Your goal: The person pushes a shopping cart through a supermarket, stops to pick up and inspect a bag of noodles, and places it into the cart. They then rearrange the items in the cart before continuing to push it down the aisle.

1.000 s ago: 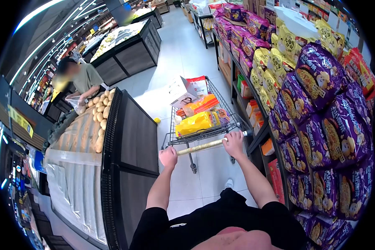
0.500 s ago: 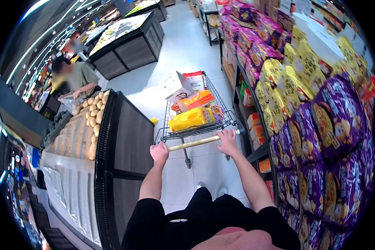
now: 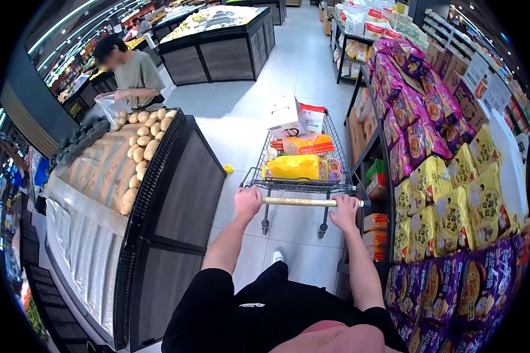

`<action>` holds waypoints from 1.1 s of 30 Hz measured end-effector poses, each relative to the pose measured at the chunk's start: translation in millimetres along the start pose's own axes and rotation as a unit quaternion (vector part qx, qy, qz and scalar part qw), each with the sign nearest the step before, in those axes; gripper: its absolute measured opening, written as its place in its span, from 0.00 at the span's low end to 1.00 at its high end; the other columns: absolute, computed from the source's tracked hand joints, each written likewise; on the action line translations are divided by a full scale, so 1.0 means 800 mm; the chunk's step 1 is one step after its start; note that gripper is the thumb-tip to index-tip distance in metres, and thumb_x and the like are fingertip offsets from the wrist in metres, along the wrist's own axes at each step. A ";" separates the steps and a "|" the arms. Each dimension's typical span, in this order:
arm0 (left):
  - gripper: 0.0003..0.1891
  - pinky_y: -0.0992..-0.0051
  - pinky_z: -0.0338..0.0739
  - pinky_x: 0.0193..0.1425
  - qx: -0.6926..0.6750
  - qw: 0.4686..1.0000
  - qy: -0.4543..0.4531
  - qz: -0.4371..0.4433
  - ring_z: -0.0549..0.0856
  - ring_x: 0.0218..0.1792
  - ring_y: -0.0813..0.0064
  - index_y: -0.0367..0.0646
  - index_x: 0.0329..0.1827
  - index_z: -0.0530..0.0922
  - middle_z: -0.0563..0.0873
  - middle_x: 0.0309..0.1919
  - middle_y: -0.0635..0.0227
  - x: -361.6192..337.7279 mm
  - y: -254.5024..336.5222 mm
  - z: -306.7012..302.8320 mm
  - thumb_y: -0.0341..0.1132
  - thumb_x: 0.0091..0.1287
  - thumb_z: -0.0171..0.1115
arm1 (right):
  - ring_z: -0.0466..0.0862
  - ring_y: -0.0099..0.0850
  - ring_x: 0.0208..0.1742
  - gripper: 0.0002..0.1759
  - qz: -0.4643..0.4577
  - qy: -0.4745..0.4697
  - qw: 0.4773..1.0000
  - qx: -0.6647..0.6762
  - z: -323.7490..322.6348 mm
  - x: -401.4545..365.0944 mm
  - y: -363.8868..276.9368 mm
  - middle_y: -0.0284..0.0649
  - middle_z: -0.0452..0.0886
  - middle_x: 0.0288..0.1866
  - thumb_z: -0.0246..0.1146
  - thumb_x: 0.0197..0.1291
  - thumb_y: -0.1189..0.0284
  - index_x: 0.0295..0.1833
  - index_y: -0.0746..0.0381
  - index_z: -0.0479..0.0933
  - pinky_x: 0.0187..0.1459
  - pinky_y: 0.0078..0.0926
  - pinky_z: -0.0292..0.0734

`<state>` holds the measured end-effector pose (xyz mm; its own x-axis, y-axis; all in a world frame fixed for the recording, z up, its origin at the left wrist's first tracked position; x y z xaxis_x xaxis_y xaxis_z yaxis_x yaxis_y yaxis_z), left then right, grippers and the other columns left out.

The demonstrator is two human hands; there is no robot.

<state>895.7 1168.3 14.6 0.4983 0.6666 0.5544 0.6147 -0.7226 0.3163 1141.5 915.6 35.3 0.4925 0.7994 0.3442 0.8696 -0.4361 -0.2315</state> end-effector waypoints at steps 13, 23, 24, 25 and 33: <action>0.13 0.63 0.72 0.42 -0.052 0.998 0.004 0.034 0.81 0.22 0.62 0.46 0.23 0.78 0.81 0.17 0.64 0.173 -0.001 0.096 0.37 0.67 0.56 | 0.69 0.45 0.62 0.29 0.055 -0.024 0.998 -0.028 0.050 0.184 0.066 0.42 0.73 0.51 0.75 0.41 0.65 0.53 0.54 0.77 0.76 0.54 0.49; 0.14 0.62 0.71 0.44 -0.020 0.999 -0.007 0.032 0.81 0.23 0.62 0.46 0.23 0.78 0.82 0.17 0.63 0.289 0.003 0.177 0.38 0.68 0.55 | 0.70 0.45 0.61 0.27 0.047 0.025 0.999 -0.008 0.068 0.312 0.119 0.41 0.73 0.49 0.74 0.41 0.66 0.51 0.53 0.79 0.76 0.53 0.49; 0.14 0.62 0.72 0.45 -0.019 0.999 0.000 0.026 0.81 0.24 0.62 0.46 0.23 0.78 0.82 0.18 0.63 0.301 0.001 0.188 0.38 0.69 0.54 | 0.70 0.45 0.60 0.26 0.040 0.033 0.999 -0.002 0.070 0.325 0.124 0.42 0.74 0.50 0.74 0.41 0.66 0.50 0.53 0.78 0.76 0.53 0.49; 0.14 0.62 0.72 0.45 -0.017 0.999 0.001 0.027 0.81 0.24 0.62 0.46 0.23 0.78 0.82 0.18 0.63 0.312 0.000 0.199 0.38 0.69 0.54 | 0.70 0.45 0.60 0.26 0.039 0.035 0.999 0.001 0.073 0.338 0.126 0.42 0.74 0.50 0.74 0.41 0.66 0.50 0.53 0.78 0.76 0.53 0.49; 0.18 0.60 0.71 0.43 0.022 0.999 -0.042 -0.019 0.80 0.21 0.56 0.46 0.23 0.78 0.82 0.17 0.62 0.407 -0.003 0.251 0.43 0.71 0.54 | 0.76 0.41 0.53 0.13 0.023 -0.025 0.998 -0.049 0.106 0.457 0.179 0.39 0.81 0.41 0.69 0.47 0.63 0.40 0.55 0.83 0.59 0.44 0.63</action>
Point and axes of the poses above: each hand's wrist, its own x-axis towards the middle knuckle, its own z-axis out of the palm, y = z × x, the point moved 9 cm from there along x, towards the middle knuckle
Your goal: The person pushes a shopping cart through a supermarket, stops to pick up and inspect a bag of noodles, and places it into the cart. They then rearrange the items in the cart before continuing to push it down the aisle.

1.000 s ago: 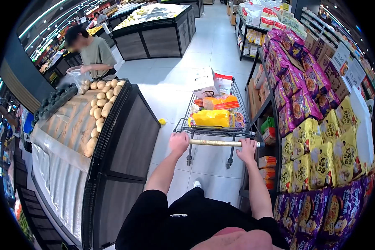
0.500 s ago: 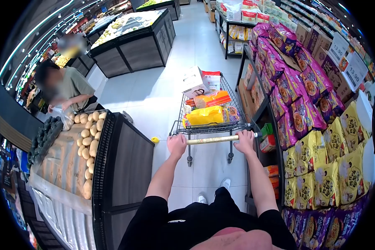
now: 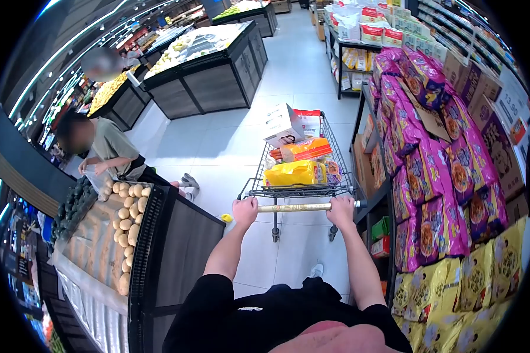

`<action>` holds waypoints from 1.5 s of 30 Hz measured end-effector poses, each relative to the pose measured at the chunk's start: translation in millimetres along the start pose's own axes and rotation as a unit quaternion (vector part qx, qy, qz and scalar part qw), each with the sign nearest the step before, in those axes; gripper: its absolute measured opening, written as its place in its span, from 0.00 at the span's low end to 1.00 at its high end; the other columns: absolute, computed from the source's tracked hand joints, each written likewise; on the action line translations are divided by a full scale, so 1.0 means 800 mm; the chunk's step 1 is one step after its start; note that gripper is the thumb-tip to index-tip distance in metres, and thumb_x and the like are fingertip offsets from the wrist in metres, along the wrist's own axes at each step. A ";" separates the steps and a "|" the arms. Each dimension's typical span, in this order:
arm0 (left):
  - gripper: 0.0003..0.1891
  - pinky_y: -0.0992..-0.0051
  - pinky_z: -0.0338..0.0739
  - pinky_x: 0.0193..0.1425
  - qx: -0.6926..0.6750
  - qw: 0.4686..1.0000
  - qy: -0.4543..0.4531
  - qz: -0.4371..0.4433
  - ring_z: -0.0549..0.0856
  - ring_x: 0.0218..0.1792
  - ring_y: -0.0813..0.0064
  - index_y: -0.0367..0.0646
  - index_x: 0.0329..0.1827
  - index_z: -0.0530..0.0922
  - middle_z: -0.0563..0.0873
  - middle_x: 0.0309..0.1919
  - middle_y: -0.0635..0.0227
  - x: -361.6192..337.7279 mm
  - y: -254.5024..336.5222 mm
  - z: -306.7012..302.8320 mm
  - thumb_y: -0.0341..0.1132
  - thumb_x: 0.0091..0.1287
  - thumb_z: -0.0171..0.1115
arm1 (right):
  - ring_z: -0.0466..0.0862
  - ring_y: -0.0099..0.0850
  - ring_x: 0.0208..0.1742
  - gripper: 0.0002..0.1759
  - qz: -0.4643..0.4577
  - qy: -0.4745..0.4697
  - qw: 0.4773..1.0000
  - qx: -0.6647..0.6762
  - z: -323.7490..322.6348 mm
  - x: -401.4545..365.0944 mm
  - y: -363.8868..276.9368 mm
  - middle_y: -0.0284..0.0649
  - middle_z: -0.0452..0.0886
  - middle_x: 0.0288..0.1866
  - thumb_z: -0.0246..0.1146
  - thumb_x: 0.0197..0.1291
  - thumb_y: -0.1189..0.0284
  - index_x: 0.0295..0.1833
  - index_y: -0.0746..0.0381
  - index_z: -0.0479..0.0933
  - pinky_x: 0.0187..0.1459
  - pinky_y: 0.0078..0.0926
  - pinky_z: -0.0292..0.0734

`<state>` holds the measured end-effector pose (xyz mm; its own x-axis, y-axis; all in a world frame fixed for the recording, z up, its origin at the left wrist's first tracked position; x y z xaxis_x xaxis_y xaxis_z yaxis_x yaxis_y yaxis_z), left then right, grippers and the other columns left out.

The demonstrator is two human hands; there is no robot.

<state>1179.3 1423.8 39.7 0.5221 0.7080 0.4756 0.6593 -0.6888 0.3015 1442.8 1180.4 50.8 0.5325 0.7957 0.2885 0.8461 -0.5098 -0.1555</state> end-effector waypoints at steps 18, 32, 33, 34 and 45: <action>0.16 0.61 0.74 0.42 0.002 1.000 0.025 0.014 0.81 0.21 0.61 0.47 0.21 0.78 0.81 0.15 0.64 0.185 0.026 0.087 0.42 0.66 0.57 | 0.88 0.43 0.43 0.15 -0.008 -0.241 0.970 0.013 0.052 0.234 0.083 0.42 0.88 0.38 0.71 0.49 0.57 0.40 0.52 0.86 0.47 0.44 0.79; 0.32 0.59 0.81 0.47 -0.013 0.886 -0.458 0.076 0.88 0.42 0.58 0.48 0.42 0.86 0.89 0.36 0.61 0.377 0.033 0.219 0.70 0.63 0.55 | 0.88 0.43 0.47 0.21 -0.026 -0.444 0.890 -0.098 0.119 0.449 0.133 0.44 0.89 0.44 0.66 0.45 0.60 0.48 0.50 0.88 0.54 0.39 0.82; 0.33 0.59 0.81 0.46 -0.008 0.869 -0.483 0.110 0.89 0.42 0.58 0.47 0.42 0.86 0.90 0.37 0.61 0.385 0.034 0.237 0.70 0.62 0.57 | 0.88 0.43 0.47 0.21 -0.026 -0.444 0.890 -0.100 0.122 0.459 0.138 0.44 0.89 0.44 0.66 0.45 0.60 0.48 0.50 0.88 0.54 0.39 0.82; 0.33 0.59 0.81 0.46 -0.003 0.850 -0.507 0.144 0.89 0.42 0.58 0.45 0.41 0.87 0.90 0.38 0.61 0.393 0.037 0.253 0.70 0.60 0.59 | 0.88 0.44 0.47 0.21 -0.024 -0.419 0.903 -0.095 0.121 0.473 0.141 0.43 0.89 0.43 0.66 0.45 0.61 0.47 0.49 0.88 0.53 0.40 0.83; 0.29 0.60 0.82 0.48 0.003 0.851 -0.517 0.094 0.89 0.43 0.59 0.47 0.45 0.88 0.90 0.39 0.60 0.515 0.049 0.307 0.64 0.61 0.64 | 0.89 0.45 0.42 0.13 -0.019 -0.261 0.957 -0.122 0.112 0.599 0.162 0.47 0.89 0.37 0.64 0.48 0.66 0.39 0.53 0.88 0.48 0.43 0.83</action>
Point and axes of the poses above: each hand's wrist, its own x-axis towards the middle knuckle, its own z-axis out of the palm, y = z × x, the point moved 9 cm from there along x, towards the middle knuckle
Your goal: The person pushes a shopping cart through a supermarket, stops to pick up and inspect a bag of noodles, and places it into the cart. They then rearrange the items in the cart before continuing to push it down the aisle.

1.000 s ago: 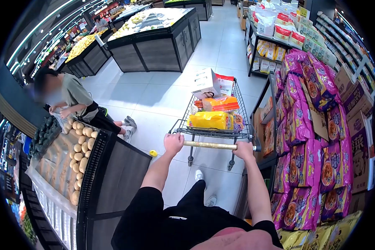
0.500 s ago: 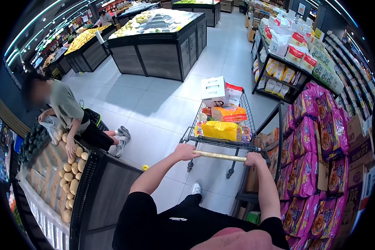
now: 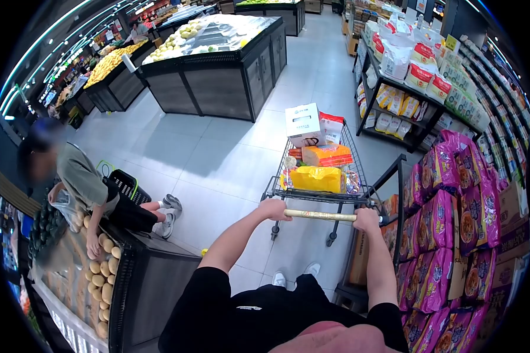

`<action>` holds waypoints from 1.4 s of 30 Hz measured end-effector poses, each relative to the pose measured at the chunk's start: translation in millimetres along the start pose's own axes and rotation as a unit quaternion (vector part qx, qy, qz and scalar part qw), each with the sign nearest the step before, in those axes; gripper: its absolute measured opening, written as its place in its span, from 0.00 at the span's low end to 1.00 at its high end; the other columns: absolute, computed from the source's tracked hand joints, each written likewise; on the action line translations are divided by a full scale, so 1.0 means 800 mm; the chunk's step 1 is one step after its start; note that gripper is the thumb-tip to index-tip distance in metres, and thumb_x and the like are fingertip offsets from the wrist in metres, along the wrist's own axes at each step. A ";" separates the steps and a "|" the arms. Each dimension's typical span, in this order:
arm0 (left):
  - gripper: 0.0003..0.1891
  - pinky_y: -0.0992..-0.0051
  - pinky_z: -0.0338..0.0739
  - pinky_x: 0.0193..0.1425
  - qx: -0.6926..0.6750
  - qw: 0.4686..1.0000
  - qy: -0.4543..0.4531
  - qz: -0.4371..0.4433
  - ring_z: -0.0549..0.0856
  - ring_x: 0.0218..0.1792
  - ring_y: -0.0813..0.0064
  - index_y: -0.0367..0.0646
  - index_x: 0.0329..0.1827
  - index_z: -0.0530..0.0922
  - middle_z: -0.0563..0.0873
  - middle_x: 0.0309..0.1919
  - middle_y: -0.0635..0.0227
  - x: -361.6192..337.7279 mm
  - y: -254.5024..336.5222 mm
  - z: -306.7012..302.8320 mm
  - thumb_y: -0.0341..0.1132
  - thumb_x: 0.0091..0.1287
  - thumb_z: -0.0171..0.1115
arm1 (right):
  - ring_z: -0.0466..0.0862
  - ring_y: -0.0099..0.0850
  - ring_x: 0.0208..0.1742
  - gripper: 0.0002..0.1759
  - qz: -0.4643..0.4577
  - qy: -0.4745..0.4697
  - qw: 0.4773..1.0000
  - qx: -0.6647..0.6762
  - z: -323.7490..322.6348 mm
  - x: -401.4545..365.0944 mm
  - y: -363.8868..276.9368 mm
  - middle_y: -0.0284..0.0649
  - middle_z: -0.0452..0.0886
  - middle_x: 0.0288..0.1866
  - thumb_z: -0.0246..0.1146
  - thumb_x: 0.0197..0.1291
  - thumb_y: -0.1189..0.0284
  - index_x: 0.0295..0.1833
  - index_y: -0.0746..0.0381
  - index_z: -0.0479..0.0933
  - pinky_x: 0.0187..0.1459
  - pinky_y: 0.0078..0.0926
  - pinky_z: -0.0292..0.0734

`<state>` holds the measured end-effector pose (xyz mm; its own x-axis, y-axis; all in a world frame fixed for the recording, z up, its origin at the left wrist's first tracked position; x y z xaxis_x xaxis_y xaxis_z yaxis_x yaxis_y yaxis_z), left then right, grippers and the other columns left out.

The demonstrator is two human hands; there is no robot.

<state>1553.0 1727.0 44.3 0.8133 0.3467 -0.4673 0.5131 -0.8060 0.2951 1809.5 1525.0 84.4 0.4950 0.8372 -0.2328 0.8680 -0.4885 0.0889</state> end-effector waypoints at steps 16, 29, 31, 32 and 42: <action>0.20 0.59 0.83 0.49 0.047 0.995 0.047 -0.077 0.89 0.44 0.58 0.48 0.41 0.87 0.90 0.38 0.59 0.156 -0.028 -0.121 0.56 0.62 0.63 | 0.89 0.43 0.37 0.11 -0.047 0.060 0.995 0.070 -0.056 0.188 0.070 0.44 0.88 0.33 0.66 0.46 0.66 0.36 0.57 0.87 0.42 0.42 0.84; 0.22 0.60 0.81 0.54 0.011 0.995 0.001 -0.096 0.88 0.45 0.56 0.50 0.45 0.89 0.90 0.42 0.57 0.270 -0.054 -0.197 0.58 0.59 0.66 | 0.89 0.45 0.42 0.14 -0.059 -0.053 0.992 0.094 -0.086 0.334 0.116 0.45 0.89 0.38 0.64 0.46 0.66 0.39 0.58 0.87 0.46 0.41 0.84; 0.20 0.59 0.82 0.53 0.007 0.995 0.007 -0.095 0.88 0.45 0.56 0.50 0.41 0.88 0.90 0.41 0.58 0.280 -0.048 -0.209 0.56 0.59 0.64 | 0.89 0.45 0.42 0.14 -0.057 -0.063 0.992 0.092 -0.097 0.353 0.122 0.45 0.89 0.38 0.64 0.46 0.66 0.39 0.57 0.87 0.46 0.41 0.84; 0.20 0.59 0.82 0.52 0.019 0.994 0.019 -0.102 0.88 0.45 0.56 0.49 0.41 0.88 0.90 0.42 0.58 0.288 -0.051 -0.217 0.55 0.60 0.63 | 0.89 0.44 0.43 0.15 -0.062 -0.084 0.990 0.097 -0.107 0.360 0.123 0.46 0.89 0.39 0.65 0.46 0.66 0.39 0.59 0.87 0.47 0.41 0.84; 0.13 0.59 0.84 0.39 0.055 0.980 0.156 -0.107 0.89 0.35 0.58 0.50 0.35 0.87 0.90 0.31 0.62 0.372 -0.070 -0.294 0.48 0.59 0.63 | 0.89 0.43 0.38 0.11 -0.085 -0.031 0.995 0.052 -0.125 0.479 0.155 0.43 0.88 0.33 0.65 0.47 0.66 0.36 0.57 0.87 0.42 0.42 0.83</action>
Point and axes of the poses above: each hand's wrist, its own x-axis towards the middle knuckle, its own z-axis out of the palm, y = z × x, the point moved 9 cm from there along x, towards the middle knuckle
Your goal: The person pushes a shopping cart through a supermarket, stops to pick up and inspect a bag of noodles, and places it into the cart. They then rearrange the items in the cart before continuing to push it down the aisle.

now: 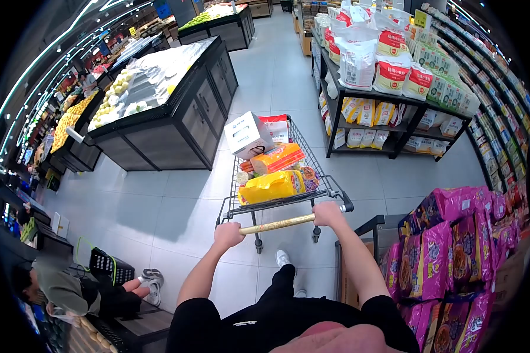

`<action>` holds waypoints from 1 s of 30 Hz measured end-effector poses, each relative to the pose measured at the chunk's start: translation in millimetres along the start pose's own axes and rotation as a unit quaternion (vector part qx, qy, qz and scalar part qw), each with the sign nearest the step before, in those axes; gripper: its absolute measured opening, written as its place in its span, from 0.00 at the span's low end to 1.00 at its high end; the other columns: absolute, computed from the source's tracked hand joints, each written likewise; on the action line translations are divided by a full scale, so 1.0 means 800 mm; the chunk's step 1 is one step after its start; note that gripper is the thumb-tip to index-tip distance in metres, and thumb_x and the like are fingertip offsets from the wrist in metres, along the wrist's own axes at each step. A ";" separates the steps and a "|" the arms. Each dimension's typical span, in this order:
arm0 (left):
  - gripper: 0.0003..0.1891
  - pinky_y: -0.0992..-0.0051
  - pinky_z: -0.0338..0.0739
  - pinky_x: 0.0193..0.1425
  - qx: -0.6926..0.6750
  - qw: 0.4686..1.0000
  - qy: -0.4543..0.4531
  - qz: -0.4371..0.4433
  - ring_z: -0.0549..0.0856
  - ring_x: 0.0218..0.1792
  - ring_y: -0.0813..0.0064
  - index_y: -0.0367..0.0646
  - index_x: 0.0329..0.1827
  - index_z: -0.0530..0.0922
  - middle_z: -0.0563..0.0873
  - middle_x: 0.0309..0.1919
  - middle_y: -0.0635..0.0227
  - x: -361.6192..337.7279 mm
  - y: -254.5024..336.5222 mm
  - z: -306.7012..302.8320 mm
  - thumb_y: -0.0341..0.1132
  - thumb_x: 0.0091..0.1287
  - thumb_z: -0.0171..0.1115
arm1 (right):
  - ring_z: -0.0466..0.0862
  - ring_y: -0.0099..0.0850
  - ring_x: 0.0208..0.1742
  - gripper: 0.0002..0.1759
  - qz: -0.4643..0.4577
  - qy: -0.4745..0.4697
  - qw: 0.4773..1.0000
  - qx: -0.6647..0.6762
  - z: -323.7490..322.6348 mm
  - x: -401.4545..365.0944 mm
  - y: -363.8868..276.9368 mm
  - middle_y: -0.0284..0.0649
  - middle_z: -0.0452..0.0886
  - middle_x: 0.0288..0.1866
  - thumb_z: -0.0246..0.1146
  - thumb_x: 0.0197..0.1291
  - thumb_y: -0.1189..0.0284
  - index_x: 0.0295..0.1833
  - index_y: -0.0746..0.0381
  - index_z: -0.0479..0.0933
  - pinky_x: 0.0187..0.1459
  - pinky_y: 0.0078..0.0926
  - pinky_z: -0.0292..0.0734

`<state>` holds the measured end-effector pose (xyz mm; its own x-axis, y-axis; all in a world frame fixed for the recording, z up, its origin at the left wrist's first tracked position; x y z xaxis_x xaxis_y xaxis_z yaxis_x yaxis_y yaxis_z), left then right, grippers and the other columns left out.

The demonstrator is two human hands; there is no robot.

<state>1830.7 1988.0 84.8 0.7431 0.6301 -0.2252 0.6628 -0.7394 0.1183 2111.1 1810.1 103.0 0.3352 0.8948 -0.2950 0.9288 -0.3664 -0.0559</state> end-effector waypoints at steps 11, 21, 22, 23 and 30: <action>0.09 0.61 0.83 0.35 -0.070 0.995 0.072 -0.002 0.89 0.31 0.60 0.54 0.33 0.87 0.88 0.26 0.65 0.141 -0.007 -0.049 0.45 0.55 0.66 | 0.83 0.43 0.23 0.06 -0.037 0.262 0.964 -0.029 -0.074 0.116 0.054 0.39 0.80 0.19 0.67 0.38 0.67 0.22 0.54 0.77 0.31 0.41 0.77; 0.08 0.60 0.82 0.36 -0.087 0.991 0.098 -0.005 0.89 0.32 0.60 0.51 0.32 0.86 0.89 0.27 0.64 0.268 -0.020 -0.093 0.42 0.56 0.64 | 0.83 0.42 0.23 0.07 -0.025 0.273 0.960 -0.058 -0.129 0.242 0.105 0.38 0.80 0.19 0.69 0.38 0.66 0.23 0.53 0.77 0.33 0.40 0.76; 0.08 0.60 0.82 0.36 -0.080 0.991 0.103 -0.005 0.89 0.32 0.60 0.51 0.32 0.86 0.89 0.27 0.64 0.278 -0.023 -0.098 0.42 0.56 0.64 | 0.83 0.41 0.24 0.08 -0.025 0.273 0.960 -0.058 -0.134 0.255 0.110 0.38 0.80 0.19 0.69 0.37 0.66 0.23 0.53 0.77 0.33 0.40 0.76; 0.08 0.60 0.82 0.36 -0.084 0.991 0.105 -0.008 0.89 0.32 0.60 0.51 0.32 0.86 0.88 0.27 0.64 0.289 -0.024 -0.102 0.42 0.56 0.65 | 0.83 0.41 0.24 0.08 -0.023 0.274 0.960 -0.060 -0.138 0.268 0.116 0.38 0.80 0.19 0.70 0.36 0.65 0.23 0.52 0.77 0.33 0.40 0.76; 0.08 0.60 0.81 0.34 -0.084 0.989 0.119 -0.029 0.88 0.30 0.59 0.52 0.33 0.86 0.88 0.27 0.64 0.394 -0.042 -0.139 0.43 0.55 0.67 | 0.82 0.41 0.25 0.10 -0.045 0.343 0.938 -0.030 -0.181 0.361 0.150 0.38 0.79 0.19 0.70 0.34 0.68 0.22 0.54 0.74 0.34 0.39 0.73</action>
<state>2052.8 2237.9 117.2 0.6912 0.7227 -0.0052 0.6956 -0.6633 0.2762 2342.1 2061.8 149.1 0.2582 0.8826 0.3930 0.9587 -0.2842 0.0081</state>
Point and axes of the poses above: each hand's wrist, its own x-axis towards the middle knuckle, its own z-axis out of the palm, y = z × x, the point moved 9 cm from there along x, towards the middle knuckle
